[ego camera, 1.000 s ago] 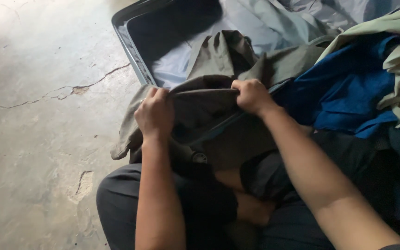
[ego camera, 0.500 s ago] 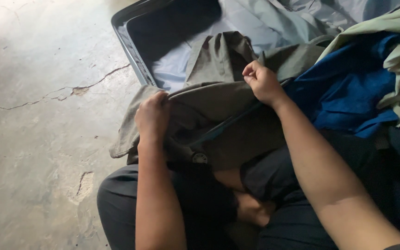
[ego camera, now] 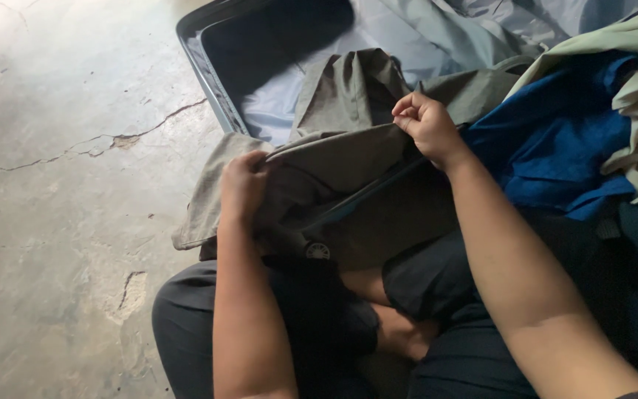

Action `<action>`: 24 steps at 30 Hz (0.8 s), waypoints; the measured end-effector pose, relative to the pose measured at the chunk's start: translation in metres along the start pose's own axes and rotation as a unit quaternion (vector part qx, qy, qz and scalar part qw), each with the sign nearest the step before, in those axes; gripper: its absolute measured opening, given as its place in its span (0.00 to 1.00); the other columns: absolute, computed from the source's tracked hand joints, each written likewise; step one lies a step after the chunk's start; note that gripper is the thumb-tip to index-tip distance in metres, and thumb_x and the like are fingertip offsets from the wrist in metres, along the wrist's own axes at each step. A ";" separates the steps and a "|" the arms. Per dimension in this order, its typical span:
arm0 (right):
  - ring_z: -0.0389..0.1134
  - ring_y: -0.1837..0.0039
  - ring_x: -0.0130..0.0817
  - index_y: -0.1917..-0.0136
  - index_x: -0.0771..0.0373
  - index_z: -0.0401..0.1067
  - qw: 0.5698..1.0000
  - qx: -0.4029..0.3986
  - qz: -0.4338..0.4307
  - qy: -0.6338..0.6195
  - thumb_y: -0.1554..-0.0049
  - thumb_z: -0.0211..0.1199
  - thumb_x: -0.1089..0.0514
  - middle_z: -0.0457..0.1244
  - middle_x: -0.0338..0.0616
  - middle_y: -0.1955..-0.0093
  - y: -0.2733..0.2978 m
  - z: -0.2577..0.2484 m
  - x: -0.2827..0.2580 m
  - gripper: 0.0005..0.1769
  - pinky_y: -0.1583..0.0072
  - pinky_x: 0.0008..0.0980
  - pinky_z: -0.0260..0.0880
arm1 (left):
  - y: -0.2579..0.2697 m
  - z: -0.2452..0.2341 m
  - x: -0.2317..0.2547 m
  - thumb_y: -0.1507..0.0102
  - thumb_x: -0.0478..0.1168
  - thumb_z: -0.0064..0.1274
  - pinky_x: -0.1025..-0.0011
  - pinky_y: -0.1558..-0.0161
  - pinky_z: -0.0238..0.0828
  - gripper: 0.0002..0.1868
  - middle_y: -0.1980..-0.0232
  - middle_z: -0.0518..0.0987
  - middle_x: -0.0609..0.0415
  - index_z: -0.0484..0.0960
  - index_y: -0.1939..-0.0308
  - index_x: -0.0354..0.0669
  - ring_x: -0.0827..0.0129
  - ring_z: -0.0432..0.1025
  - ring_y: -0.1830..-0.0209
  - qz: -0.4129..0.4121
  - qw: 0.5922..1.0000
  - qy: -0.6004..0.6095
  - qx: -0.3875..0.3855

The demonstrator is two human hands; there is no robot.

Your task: Unpacking clothes and items from a suitcase on the floor.

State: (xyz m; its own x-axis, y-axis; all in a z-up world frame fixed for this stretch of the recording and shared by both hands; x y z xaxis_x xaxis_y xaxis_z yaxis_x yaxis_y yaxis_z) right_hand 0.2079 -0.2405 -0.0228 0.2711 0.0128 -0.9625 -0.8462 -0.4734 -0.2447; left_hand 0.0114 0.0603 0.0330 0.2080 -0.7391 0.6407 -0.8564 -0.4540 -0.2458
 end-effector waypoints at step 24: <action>0.71 0.56 0.24 0.51 0.61 0.75 0.982 0.173 0.078 0.018 0.41 0.61 0.66 0.70 0.37 0.58 -0.007 -0.005 0.008 0.05 0.52 0.26 0.72 | -0.008 0.051 -0.039 0.33 0.49 0.56 0.76 0.74 0.67 0.20 0.75 0.81 0.61 0.86 0.68 0.34 0.80 0.69 0.79 -0.145 0.896 0.361 -0.214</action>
State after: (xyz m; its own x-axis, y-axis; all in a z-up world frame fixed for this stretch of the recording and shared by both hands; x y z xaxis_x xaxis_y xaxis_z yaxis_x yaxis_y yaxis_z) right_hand 0.2181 -0.2418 -0.0278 0.1371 -0.0703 -0.9881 -0.9821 -0.1396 -0.1264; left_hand 0.0342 0.0677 -0.0271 0.2233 -0.0360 0.9741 -0.9507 -0.2285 0.2095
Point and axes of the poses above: each hand's wrist, its own y-axis away from the middle knuckle, its own z-axis out of the palm, x = y × z, the point moved 4 cm from there along -y, towards the middle knuckle
